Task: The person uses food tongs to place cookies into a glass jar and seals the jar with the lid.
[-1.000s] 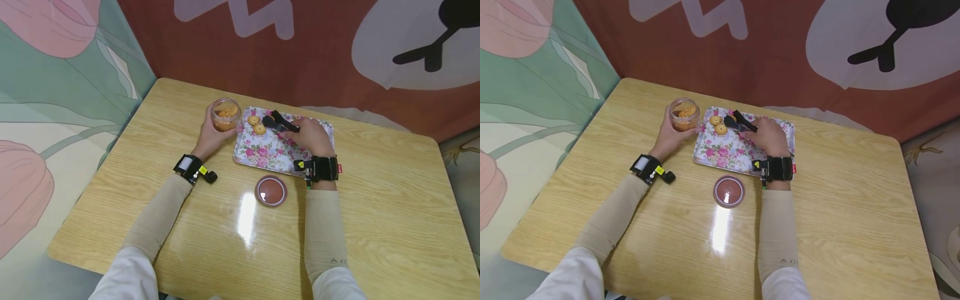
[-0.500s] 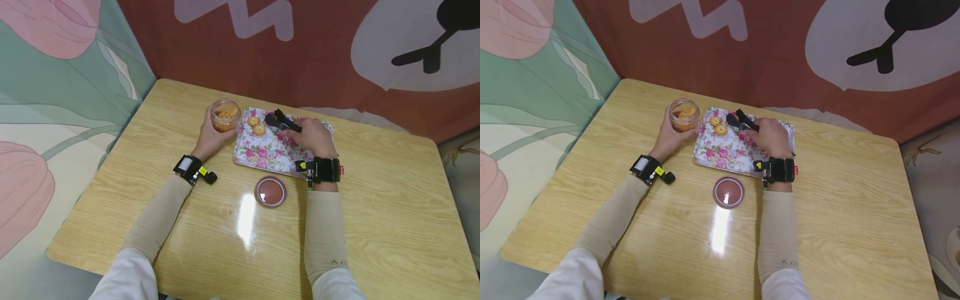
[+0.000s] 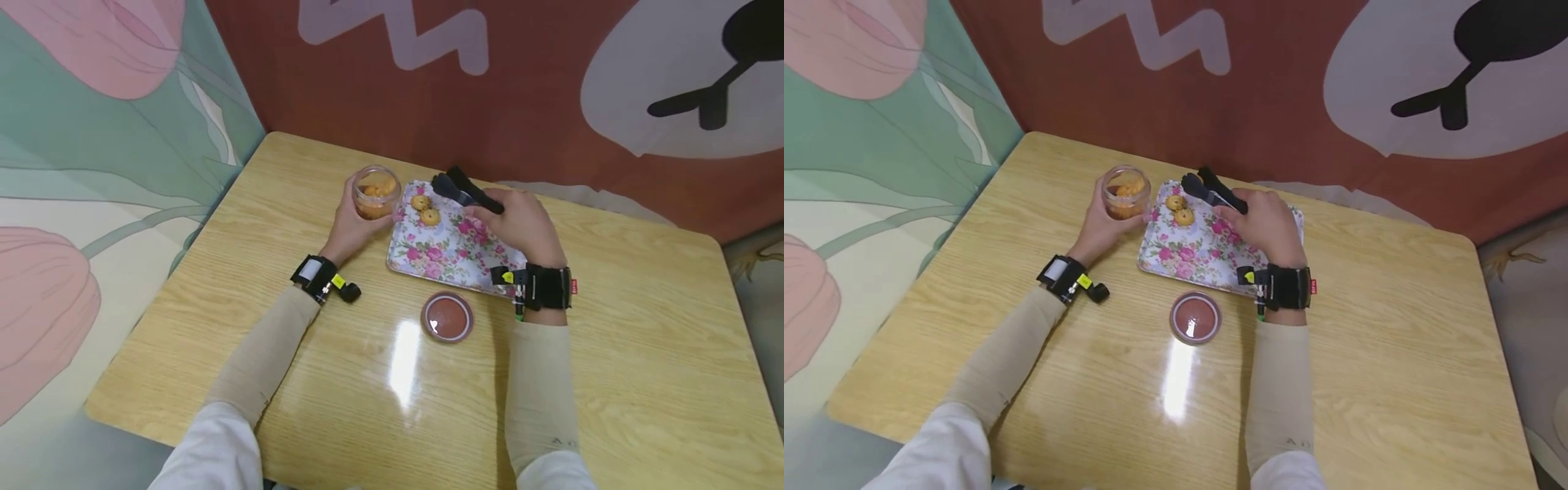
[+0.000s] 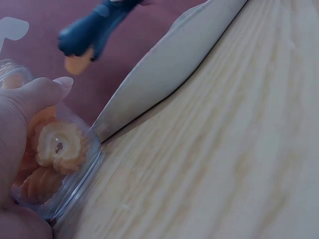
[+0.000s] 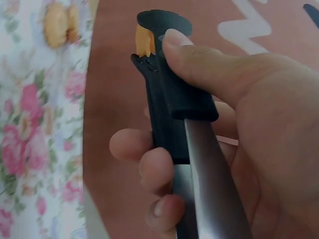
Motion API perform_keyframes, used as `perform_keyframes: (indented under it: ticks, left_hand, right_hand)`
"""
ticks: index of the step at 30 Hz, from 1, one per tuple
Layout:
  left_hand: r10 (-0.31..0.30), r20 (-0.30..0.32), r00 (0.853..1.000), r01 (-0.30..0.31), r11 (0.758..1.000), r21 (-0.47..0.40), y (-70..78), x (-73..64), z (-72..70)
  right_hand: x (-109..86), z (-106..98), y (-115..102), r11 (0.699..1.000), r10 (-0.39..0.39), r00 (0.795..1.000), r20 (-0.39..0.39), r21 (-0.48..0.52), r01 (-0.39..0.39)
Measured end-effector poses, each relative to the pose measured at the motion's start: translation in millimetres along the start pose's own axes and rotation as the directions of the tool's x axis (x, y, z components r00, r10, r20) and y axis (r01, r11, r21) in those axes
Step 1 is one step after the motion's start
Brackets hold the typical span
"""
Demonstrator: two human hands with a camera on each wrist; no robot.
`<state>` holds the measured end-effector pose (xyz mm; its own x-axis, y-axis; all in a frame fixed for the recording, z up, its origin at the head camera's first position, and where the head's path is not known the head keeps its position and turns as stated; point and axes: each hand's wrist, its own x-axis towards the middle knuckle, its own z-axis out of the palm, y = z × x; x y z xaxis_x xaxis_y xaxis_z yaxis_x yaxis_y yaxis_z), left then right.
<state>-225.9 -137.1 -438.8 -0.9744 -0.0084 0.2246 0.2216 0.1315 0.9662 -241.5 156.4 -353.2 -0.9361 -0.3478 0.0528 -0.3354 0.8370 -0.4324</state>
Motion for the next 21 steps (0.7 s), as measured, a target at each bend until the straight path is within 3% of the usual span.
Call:
perform_keyframes:
  ticks: [6,12,15,21]
  left_hand:
    - [0.011,-0.004,1.000,-0.011,1.000,0.026,-1.9,1.5,-1.7]
    - [0.030,-0.010,1.000,-0.030,0.999,0.016,-4.8,2.3,-3.5]
    - [0.039,-0.007,0.999,-0.039,0.999,0.007,-6.4,2.6,-3.8]
    - [0.046,-0.013,0.999,-0.046,0.999,0.007,-6.0,4.0,-5.0]
  right_hand:
    - [3.4,-6.9,-18.2,0.991,-0.134,0.988,-0.079,0.012,0.135]
    - [12.9,-7.1,-41.3,0.949,-0.314,0.936,-0.159,-0.039,0.312]
    - [16.0,-5.5,-51.2,0.938,-0.345,0.928,-0.142,-0.080,0.337]
    - [23.0,-2.6,-69.7,0.934,-0.337,0.940,-0.050,-0.141,0.328]
